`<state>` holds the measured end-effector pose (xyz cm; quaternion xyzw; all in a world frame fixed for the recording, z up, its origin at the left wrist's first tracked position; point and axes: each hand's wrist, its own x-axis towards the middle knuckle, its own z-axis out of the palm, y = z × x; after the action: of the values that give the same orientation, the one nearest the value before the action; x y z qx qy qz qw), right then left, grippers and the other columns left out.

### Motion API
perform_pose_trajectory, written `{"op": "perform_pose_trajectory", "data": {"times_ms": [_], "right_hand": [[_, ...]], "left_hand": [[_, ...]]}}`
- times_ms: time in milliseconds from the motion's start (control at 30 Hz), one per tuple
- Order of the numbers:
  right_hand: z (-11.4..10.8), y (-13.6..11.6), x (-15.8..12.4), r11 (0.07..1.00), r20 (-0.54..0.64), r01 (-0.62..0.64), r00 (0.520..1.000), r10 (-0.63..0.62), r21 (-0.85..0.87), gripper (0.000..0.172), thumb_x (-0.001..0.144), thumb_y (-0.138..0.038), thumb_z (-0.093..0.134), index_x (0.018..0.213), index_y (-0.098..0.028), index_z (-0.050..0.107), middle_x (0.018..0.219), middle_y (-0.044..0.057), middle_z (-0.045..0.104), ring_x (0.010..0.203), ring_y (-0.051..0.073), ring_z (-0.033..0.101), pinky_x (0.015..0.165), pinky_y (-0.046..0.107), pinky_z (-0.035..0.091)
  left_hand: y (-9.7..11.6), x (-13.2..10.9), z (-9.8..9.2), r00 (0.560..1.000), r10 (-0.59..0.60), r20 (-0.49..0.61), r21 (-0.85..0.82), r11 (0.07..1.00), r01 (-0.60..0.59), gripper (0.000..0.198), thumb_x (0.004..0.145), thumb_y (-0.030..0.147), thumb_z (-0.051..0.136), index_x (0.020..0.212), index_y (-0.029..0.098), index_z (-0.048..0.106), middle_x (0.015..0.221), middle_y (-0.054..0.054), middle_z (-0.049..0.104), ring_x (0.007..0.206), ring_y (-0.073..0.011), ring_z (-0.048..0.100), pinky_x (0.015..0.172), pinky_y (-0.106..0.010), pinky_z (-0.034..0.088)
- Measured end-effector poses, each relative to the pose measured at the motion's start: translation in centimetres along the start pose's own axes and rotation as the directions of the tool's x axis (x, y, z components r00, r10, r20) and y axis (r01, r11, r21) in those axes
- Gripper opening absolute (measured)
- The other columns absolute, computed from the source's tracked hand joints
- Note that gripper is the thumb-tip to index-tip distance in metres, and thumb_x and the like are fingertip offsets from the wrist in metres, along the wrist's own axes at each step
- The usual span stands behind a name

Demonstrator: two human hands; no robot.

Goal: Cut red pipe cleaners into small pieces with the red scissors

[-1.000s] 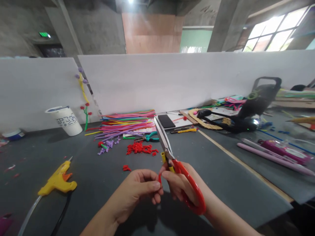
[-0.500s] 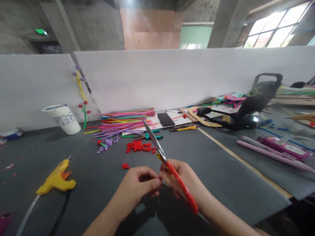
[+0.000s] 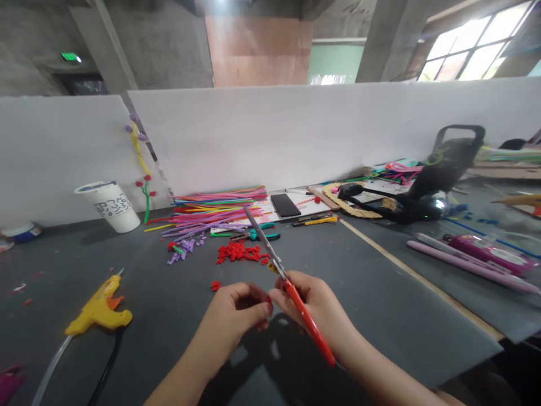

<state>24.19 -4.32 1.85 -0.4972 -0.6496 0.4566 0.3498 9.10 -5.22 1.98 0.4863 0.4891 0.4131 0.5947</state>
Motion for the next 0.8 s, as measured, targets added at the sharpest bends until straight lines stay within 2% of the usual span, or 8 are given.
{"op": "perform_pose_trajectory", "data": {"times_ms": [100,167,333,500,667,800], "right_hand": [[-0.6,0.0,-0.3,0.97,-0.024,0.099,0.994,-0.107,-0.22,0.018,0.072,-0.034,0.053,0.067,-0.018,0.046,0.053,-0.007,0.038,0.048,0.008,0.034,0.045,0.018,0.027],[-0.9,0.1,-0.6,0.924,0.001,0.106,0.994,-0.114,-0.369,0.02,0.072,-0.038,0.052,0.069,-0.02,0.045,0.052,-0.007,0.041,0.047,0.009,0.034,0.045,0.019,0.026],[-0.8,1.1,-1.6,0.759,0.025,0.135,0.988,-0.155,-0.637,0.028,0.07,-0.047,0.054,0.071,-0.021,0.045,0.053,-0.004,0.05,0.047,0.012,0.043,0.046,0.021,0.024],[-0.6,2.2,-2.2,0.65,0.055,0.178,0.977,-0.205,-0.738,0.035,0.072,-0.056,0.048,0.074,-0.02,0.047,0.058,-0.001,0.056,0.05,0.016,0.052,0.046,0.023,0.025],[-0.7,2.4,-2.3,0.61,0.068,0.209,0.967,-0.246,-0.765,0.038,0.075,-0.057,0.043,0.072,-0.02,0.047,0.058,0.001,0.057,0.049,0.017,0.054,0.046,0.024,0.027],[-0.7,2.6,-2.3,0.596,0.07,0.23,0.958,-0.279,-0.77,0.039,0.076,-0.057,0.04,0.073,-0.019,0.047,0.057,0.001,0.057,0.048,0.017,0.054,0.046,0.024,0.027]], "left_hand": [[0.6,-0.2,-0.5,0.99,0.063,-0.129,-0.071,0.995,-0.073,0.007,0.062,0.02,0.066,0.064,0.014,0.062,0.052,0.0,0.06,0.05,-0.0099,0.052,0.053,-0.021,0.04],[0.8,-0.2,-1.0,0.976,0.076,-0.204,-0.161,0.981,-0.11,0.008,0.062,0.02,0.067,0.067,0.014,0.063,0.058,-0.001,0.063,0.052,-0.0105,0.054,0.054,-0.021,0.041],[0.9,-0.2,-1.4,0.953,0.124,-0.277,-0.262,0.944,-0.199,0.005,0.062,0.017,0.066,0.065,0.013,0.064,0.058,0.0,0.062,0.053,-0.0098,0.054,0.053,-0.02,0.041],[1.1,-0.6,-1.2,0.94,0.164,-0.3,-0.248,0.938,-0.243,0.002,0.065,0.015,0.063,0.064,0.014,0.064,0.057,0.001,0.062,0.055,-0.009,0.053,0.057,-0.019,0.041],[1.1,-0.7,-1.1,0.94,0.181,-0.29,-0.251,0.933,-0.257,0.003,0.064,0.014,0.062,0.063,0.014,0.064,0.056,0.001,0.062,0.053,-0.0085,0.052,0.054,-0.019,0.041],[1.1,-0.6,-1.0,0.93,0.162,-0.33,-0.265,0.93,-0.255,0.001,0.062,0.014,0.064,0.062,0.014,0.064,0.053,0.001,0.062,0.05,-0.0085,0.053,0.052,-0.019,0.042]]}}
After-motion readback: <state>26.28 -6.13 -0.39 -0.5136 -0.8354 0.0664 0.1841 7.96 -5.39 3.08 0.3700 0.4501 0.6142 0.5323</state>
